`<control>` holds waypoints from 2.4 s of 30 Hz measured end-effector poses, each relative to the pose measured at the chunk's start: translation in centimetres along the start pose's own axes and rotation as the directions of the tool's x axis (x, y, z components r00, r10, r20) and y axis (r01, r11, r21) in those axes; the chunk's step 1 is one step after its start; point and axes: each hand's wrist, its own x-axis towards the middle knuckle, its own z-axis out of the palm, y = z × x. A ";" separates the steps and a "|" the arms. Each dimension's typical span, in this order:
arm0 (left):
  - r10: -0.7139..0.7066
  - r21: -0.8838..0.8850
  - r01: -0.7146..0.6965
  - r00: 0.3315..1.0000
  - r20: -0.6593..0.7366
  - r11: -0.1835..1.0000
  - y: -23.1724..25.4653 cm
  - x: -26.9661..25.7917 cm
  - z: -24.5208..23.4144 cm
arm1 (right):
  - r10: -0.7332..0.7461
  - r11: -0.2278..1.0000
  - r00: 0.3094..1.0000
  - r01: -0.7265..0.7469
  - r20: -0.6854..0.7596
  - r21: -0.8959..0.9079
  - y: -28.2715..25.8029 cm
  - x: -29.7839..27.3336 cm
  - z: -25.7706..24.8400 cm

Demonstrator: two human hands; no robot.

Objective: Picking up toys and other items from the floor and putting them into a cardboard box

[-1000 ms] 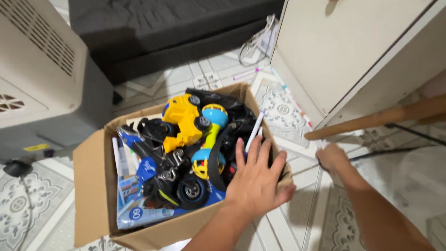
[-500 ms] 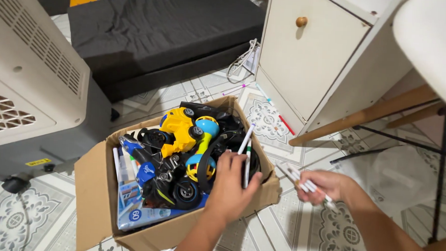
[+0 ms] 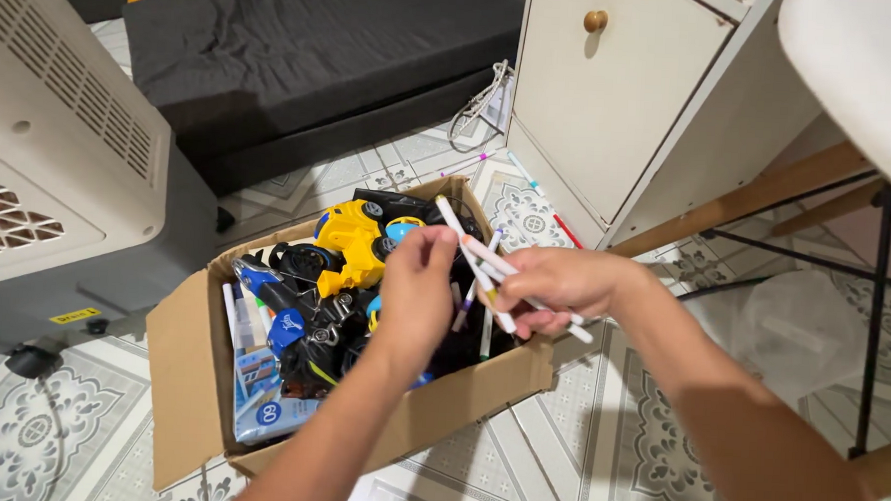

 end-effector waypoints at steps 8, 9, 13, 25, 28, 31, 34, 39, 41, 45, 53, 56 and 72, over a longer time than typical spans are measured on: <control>-0.010 -0.087 0.010 1.000 0.005 0.996 -1.8 2.7 -0.9 | -0.154 0.986 0.945 0.129 -0.289 -0.106 -1.0 1.7 0.8; 0.010 -0.042 -0.010 1.000 -0.014 0.999 -2.0 2.9 -0.8 | -0.213 0.977 0.891 0.195 -0.401 -0.086 -0.7 2.2 0.3; -0.006 0.140 0.016 0.997 -0.073 0.990 -1.9 2.1 -0.8 | -0.187 0.967 0.755 0.256 -0.629 0.019 0.2 5.4 -1.0; 0.268 0.482 -0.206 0.961 -0.064 0.852 -1.4 0.1 -1.6 | -0.221 0.959 0.694 0.026 -0.685 -0.283 -0.7 6.8 1.3; 0.297 0.570 -0.258 0.955 0.026 0.780 -1.9 -0.9 -1.5 | -0.207 0.940 0.696 -0.052 -0.688 -0.336 -0.1 7.2 0.8; 0.305 0.645 -0.330 0.940 0.155 0.689 -3.5 -1.0 -1.1 | -0.212 0.909 0.683 -0.124 -0.698 -0.398 0.0 7.5 -0.1; 0.674 0.711 -0.665 0.635 0.378 0.228 -6.4 -1.5 -0.4 | -0.212 0.838 0.669 -0.250 -0.713 -0.484 -0.7 6.9 0.2; 0.630 0.584 -0.806 0.402 0.664 -0.102 -8.7 -2.5 -0.6 | -0.058 0.777 0.730 -0.395 -0.681 -0.491 -2.4 5.9 2.0; 0.638 0.559 -0.814 0.349 0.687 -0.156 -9.1 -1.8 -1.2 | -0.115 0.764 0.675 -0.409 -0.729 -0.499 -3.5 5.5 1.1; 0.691 0.509 -0.854 0.303 0.657 -0.109 -7.7 -1.0 -2.1 | -0.278 0.757 0.484 -0.422 -0.830 -0.499 -2.0 6.7 -5.8; 0.755 0.544 -0.818 0.236 0.612 -0.185 -10.4 4.1 -2.9 | -0.289 0.472 0.312 -0.776 -0.905 -0.418 12.4 9.3 -24.9; 0.760 0.575 -0.797 0.255 0.598 -0.184 -10.7 5.3 -2.8 | -0.268 0.431 0.288 -0.818 -0.919 -0.382 13.7 9.6 -25.7; 0.762 0.609 -0.785 0.326 0.559 -0.111 -10.8 5.9 -2.7 | -0.267 0.743 0.246 -0.563 -0.932 -0.362 9.0 12.2 -15.4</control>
